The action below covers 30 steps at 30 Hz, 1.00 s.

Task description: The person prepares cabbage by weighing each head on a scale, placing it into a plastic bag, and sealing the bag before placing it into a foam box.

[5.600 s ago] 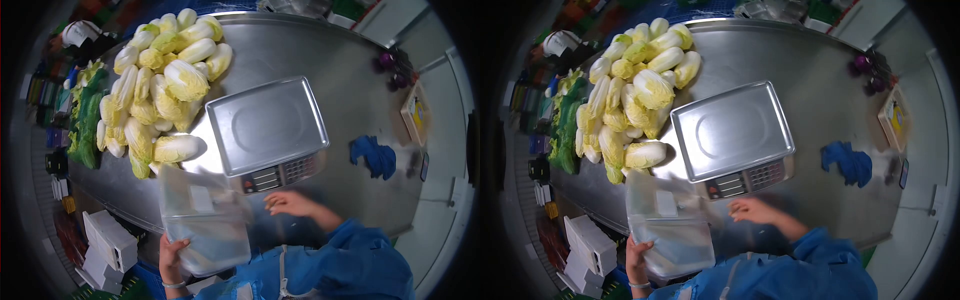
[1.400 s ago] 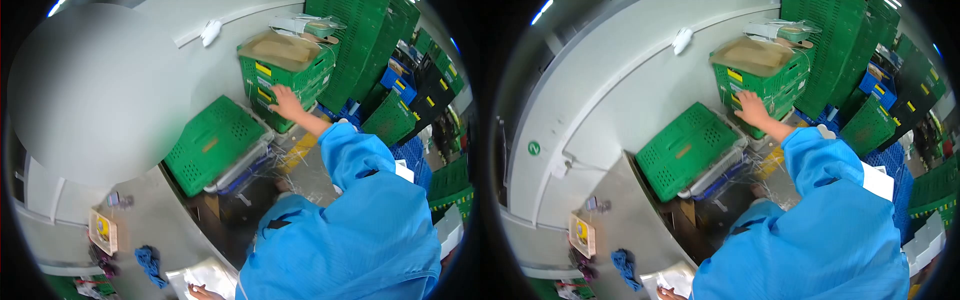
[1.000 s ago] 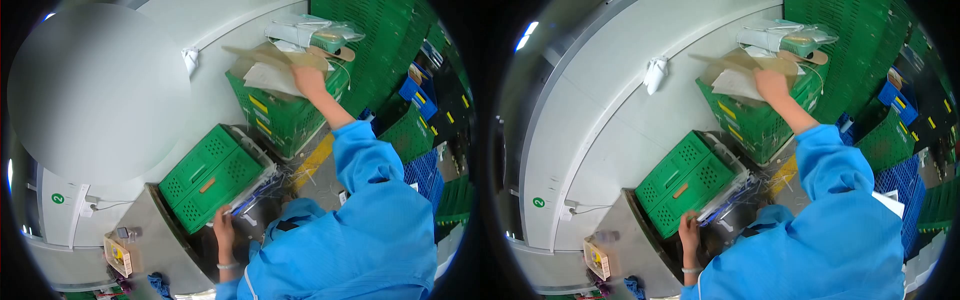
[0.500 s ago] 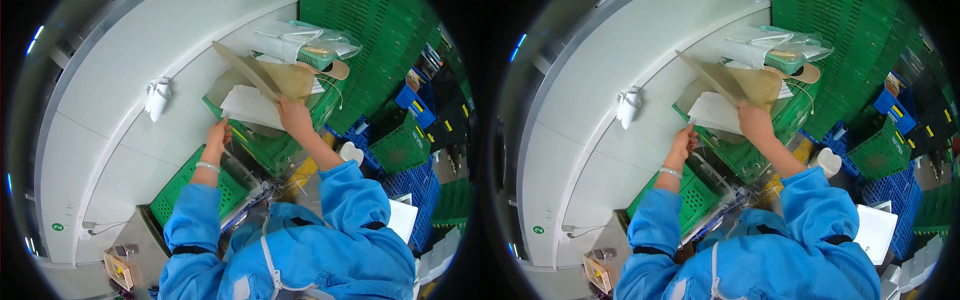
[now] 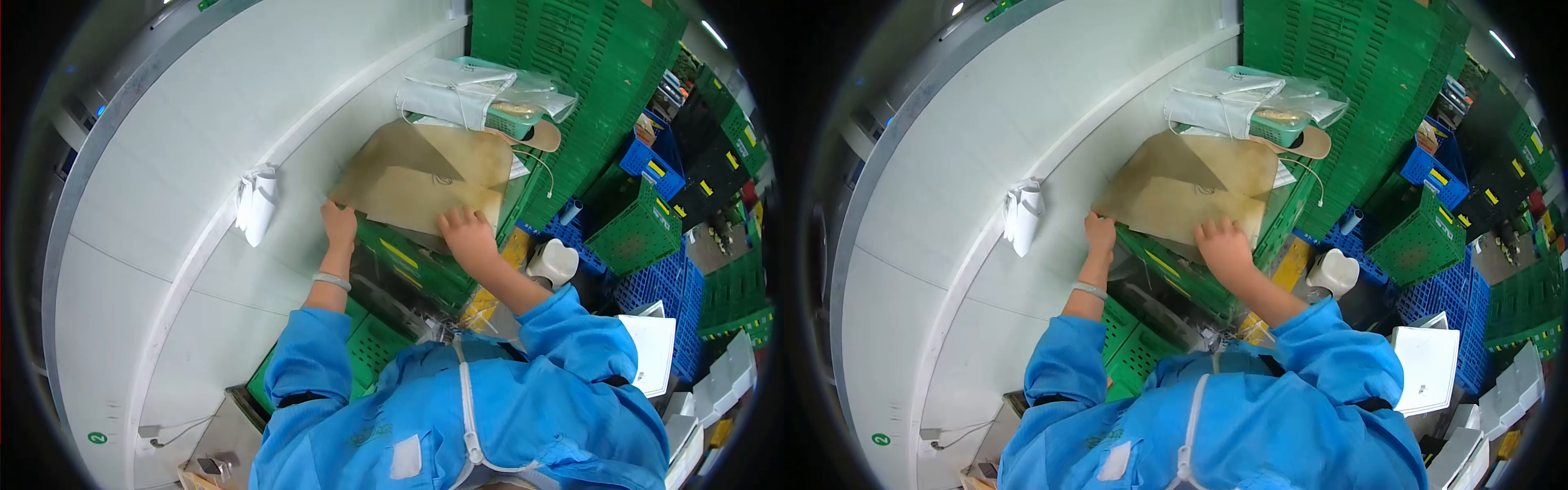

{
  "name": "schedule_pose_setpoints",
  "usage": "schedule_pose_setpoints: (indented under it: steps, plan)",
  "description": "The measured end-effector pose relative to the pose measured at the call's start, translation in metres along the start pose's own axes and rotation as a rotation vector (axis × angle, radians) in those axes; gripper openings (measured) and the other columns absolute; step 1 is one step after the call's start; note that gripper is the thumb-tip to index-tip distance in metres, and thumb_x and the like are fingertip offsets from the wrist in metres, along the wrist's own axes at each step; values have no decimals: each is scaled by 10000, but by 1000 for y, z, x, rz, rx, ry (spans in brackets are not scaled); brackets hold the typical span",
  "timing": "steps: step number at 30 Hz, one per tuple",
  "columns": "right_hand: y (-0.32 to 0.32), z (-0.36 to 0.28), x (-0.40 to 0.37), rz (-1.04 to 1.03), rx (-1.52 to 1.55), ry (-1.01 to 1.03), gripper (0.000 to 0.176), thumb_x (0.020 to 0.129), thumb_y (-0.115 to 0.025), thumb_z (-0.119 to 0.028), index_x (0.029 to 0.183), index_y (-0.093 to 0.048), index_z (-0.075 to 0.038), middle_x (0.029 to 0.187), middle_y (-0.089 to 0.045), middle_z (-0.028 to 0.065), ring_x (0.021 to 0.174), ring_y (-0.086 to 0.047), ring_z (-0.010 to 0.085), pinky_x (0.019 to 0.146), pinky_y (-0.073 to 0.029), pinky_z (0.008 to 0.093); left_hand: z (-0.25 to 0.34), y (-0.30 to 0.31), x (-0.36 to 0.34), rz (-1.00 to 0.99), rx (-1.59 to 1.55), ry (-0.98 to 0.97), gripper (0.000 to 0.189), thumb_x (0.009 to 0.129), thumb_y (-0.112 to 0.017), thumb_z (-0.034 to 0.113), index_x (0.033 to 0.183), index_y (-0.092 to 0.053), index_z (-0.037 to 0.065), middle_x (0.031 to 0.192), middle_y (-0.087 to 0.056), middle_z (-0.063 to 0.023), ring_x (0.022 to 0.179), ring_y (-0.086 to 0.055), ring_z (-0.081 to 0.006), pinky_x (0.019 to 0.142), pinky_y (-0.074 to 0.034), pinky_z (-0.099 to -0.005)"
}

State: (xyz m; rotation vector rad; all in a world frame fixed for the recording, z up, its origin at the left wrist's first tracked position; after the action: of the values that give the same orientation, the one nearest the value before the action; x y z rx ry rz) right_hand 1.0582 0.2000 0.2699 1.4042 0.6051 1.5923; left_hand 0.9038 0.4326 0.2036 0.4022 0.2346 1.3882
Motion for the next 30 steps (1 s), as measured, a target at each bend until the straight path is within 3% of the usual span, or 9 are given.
schedule_pose_setpoints:
  steps: [1, 4, 7, 10, 16, 19, 25, 28, 30]
  plan:
    - [4, -6, 1, 78, -70, 44, 124, 752, -591, -148, 858, -567, -88, 865, -611, 72, 759, -621, 229, 602, -511, 346, -7, 4, 14, 86, 183, -83, 360, 833, -626, 143, 1163, -552, 20, 1107, -596, -180, 1060, -561, -297, 860, -471, -412]
    - [-4, -12, 0, -79, -143, 3, 136, 750, -587, -141, 881, -584, -103, 790, -616, 54, 717, -637, 224, 559, -507, 352, -27, -10, 51, -25, 512, -212, 462, 814, -650, 260, 1212, -549, 48, 1202, -548, -201, 1176, -485, -338, 957, -396, -477]
    - [-15, 9, 10, -273, -65, -24, 164, 771, -572, -123, 929, -607, -100, 715, -628, 65, 642, -655, 251, 517, -505, 384, -6, -8, 57, -111, 616, -3, 556, 775, -673, 421, 1209, -568, 89, 1213, -538, -168, 1156, -501, -333, 971, -377, -497]
    - [0, 46, 19, -187, 87, -249, 205, 801, -582, -122, 1002, -595, -85, 686, -634, 121, 611, -645, 324, 523, -498, 430, 3, -2, 55, -102, 492, 29, 614, 722, -697, 523, 1182, -595, 130, 1212, -548, -133, 1165, -490, -344, 957, -376, -529]
    - [34, 92, 10, -10, 328, -543, 219, 845, -588, -166, 1020, -595, -35, 734, -642, 208, 663, -630, 389, 595, -494, 486, 6, -4, 58, -133, 592, 18, 659, 681, -721, 569, 1146, -608, 116, 1275, -540, -136, 1193, -461, -371, 955, -379, -528]
    - [45, 86, 11, -14, 342, -581, 235, 846, -597, -165, 1042, -596, -35, 747, -646, 211, 665, -629, 392, 603, -494, 483, 5, -7, 62, -31, 498, -36, 685, 676, -711, 603, 1130, -615, 100, 1287, -529, -156, 1184, -471, -362, 957, -378, -540]
    - [30, 74, 0, -15, 318, -559, 193, 846, -584, -160, 1006, -587, -52, 722, -634, 207, 649, -624, 393, 588, -492, 494, -4, -17, 76, -74, 594, -81, 649, 639, -751, 592, 1037, -665, 87, 1145, -623, -127, 1145, -529, -348, 946, -405, -519]
    - [24, 67, -3, -13, 339, -593, 146, 846, -572, -151, 955, -585, -55, 699, -627, 208, 646, -625, 397, 589, -498, 498, -26, -16, 88, -77, 387, -107, 636, 686, -735, 549, 1057, -639, 41, 1117, -624, -155, 1095, -553, -318, 955, -408, -498]
    - [21, 61, -4, -27, 358, -632, 126, 837, -568, -149, 926, -587, -62, 679, -625, 207, 632, -632, 384, 563, -496, 499, -47, -10, 100, -98, 128, -195, 524, 708, -749, 453, 980, -640, 18, 979, -649, -139, 944, -593, -283, 856, -457, -417]
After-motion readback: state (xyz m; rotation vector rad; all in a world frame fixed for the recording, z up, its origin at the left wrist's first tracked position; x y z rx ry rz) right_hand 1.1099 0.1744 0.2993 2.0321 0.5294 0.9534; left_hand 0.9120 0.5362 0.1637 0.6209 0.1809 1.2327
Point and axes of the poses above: each hand's wrist, its own x-axis towards the middle knuckle, its own y-axis out of the back of the hand, z = x × y, the point moved 6 cm from there along x, towards the middle knuckle
